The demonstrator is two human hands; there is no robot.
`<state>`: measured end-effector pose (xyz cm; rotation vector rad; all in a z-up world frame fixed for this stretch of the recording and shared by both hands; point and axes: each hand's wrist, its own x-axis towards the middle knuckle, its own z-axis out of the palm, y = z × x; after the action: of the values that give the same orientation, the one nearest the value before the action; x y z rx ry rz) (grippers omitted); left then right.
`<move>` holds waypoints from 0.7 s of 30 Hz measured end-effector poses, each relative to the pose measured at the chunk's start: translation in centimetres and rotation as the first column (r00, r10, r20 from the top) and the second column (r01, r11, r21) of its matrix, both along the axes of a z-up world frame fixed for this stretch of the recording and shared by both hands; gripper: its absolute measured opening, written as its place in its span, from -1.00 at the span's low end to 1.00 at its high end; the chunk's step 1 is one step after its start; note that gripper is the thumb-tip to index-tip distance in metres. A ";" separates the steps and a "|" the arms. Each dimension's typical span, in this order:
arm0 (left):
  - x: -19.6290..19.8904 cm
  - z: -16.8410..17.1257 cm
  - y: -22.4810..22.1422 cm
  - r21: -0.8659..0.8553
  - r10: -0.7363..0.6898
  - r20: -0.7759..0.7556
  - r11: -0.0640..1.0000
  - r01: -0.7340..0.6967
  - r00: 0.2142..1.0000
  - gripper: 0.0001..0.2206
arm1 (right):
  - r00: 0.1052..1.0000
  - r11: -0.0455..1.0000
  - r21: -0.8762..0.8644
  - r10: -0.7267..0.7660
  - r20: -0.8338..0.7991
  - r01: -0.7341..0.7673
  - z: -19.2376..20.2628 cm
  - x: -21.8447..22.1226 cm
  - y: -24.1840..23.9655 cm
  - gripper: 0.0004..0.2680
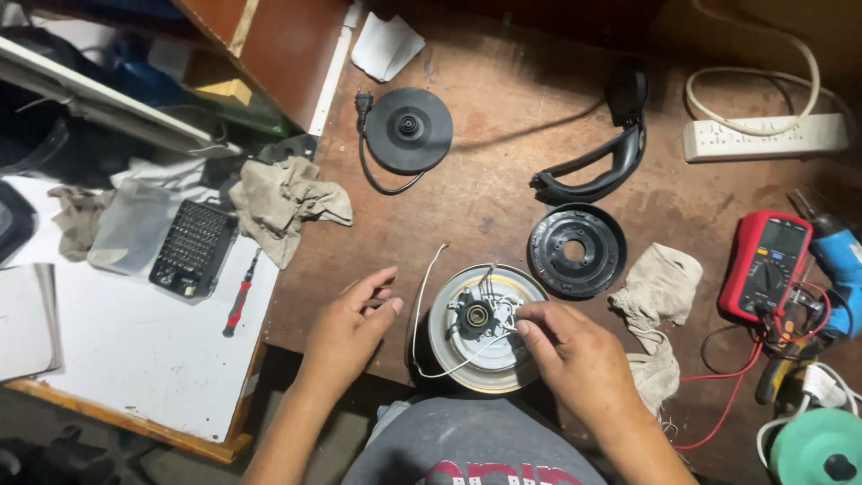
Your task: Wiring the base of an electric kettle by connecting leads to the heating element terminals.
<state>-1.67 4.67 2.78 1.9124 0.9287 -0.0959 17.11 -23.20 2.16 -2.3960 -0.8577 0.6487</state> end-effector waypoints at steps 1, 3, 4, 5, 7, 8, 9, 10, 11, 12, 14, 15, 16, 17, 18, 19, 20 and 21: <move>-0.2 0.2 0.3 -0.111 0.155 -0.210 0.977 -0.181 0.965 -0.41 | 1.000 1.000 0.026 -0.006 -0.009 0.007 -0.1 0.2 -0.2 -0.82; -1.6 -3.6 -0.1 -0.202 0.115 -0.253 0.965 -0.168 0.961 -0.37 | 1.000 0.999 0.048 -0.015 -0.026 0.016 0.5 0.3 -0.7 -0.81; -2.3 -5.6 -0.5 -0.295 0.060 -0.285 0.944 -0.147 0.957 -0.32 | 0.999 0.997 0.068 -0.034 -0.039 0.036 0.8 0.5 -1.0 -0.80; -2.9 -7.1 -1.6 -0.296 0.077 -0.281 0.941 -0.163 0.957 -0.32 | 0.999 0.997 0.069 -0.016 -0.035 0.018 0.8 0.6 -1.3 -0.80; -3.9 -10.0 -3.3 -0.645 0.154 -0.073 0.747 -0.164 0.985 -0.22 | 0.993 0.997 -0.006 -0.073 -0.090 0.073 1.0 0.9 -1.7 -0.81; -3.6 -8.9 -3.8 -0.645 0.165 -0.066 0.746 -0.168 0.984 -0.22 | 0.995 0.998 -0.004 -0.062 -0.083 0.062 1.1 0.9 -1.9 -0.81; -3.3 -7.8 -4.3 -0.582 0.201 -0.134 0.777 -0.241 0.970 -0.38 | 0.992 0.996 -0.030 -0.089 -0.092 0.087 1.0 0.9 -2.1 -0.80; -3.2 -6.6 -5.0 -0.515 0.237 -0.206 0.799 -0.311 0.950 -0.53 | 0.987 0.992 -0.062 -0.120 -0.104 0.114 1.2 0.8 -2.5 -0.80; -3.4 -5.8 -5.2 -0.519 0.244 -0.204 0.794 -0.316 0.948 -0.53 | 0.989 0.992 -0.065 -0.112 -0.100 0.106 1.2 0.7 -2.9 -0.80; -3.6 -5.2 -5.3 -0.520 0.279 -0.200 0.782 -0.343 0.939 -0.65 | 0.987 0.992 -0.045 -0.123 -0.100 0.119 1.2 0.6 -3.2 -0.81; -4.1 -3.9 -5.3 -0.521 0.318 -0.191 0.769 -0.371 0.929 -0.74 | 0.987 0.992 -0.022 -0.130 -0.097 0.128 1.3 0.3 -3.9 -0.82; -4.3 -3.4 -5.3 -0.486 0.307 -0.200 0.794 -0.366 0.930 -0.74 | 0.983 0.989 -0.028 -0.150 -0.107 0.148 1.5 0.1 -4.2 -0.81; -4.7 -2.9 -5.2 -0.451 0.294 -0.209 0.817 -0.359 0.933 -0.74 | 0.978 0.985 -0.035 -0.173 -0.116 0.170 1.7 -0.3 -4.6 -0.81; -5.2 -2.4 -5.4 -0.453 0.296 -0.204 0.817 -0.358 0.933 -0.74 | 0.979 0.985 -0.033 -0.171 -0.110 0.168 1.9 -0.8 -4.7 -0.81; -5.4 -1.9 -5.3 -0.449 0.270 -0.194 0.830 -0.330 0.943 -0.75 | 0.966 0.975 -0.085 -0.216 -0.143 0.206 2.1 -1.3 -4.7 -0.81; -5.6 -1.4 -5.3 -0.444 0.243 -0.185 0.844 -0.302 0.952 -0.75 | 0.949 0.961 -0.137 -0.263 -0.173 0.242 2.3 -1.7 -4.7 -0.80; -6.1 -1.8 -5.4 -0.447 0.232 -0.175 0.847 -0.287 0.957 -0.75 | 0.947 0.958 -0.135 -0.275 -0.163 0.255 1.7 -2.4 -4.7 -0.80; -6.5 -2.3 -5.4 -0.431 0.212 -0.144 0.866 -0.254 0.967 -0.77 | 0.952 0.973 -0.057 -0.232 -0.201 0.225 1.1 -2.9 -4.6 -0.81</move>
<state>-8.18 -0.73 0.46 1.3689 1.0885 -0.2347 14.19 -27.83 3.28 -2.3592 -0.4768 0.8059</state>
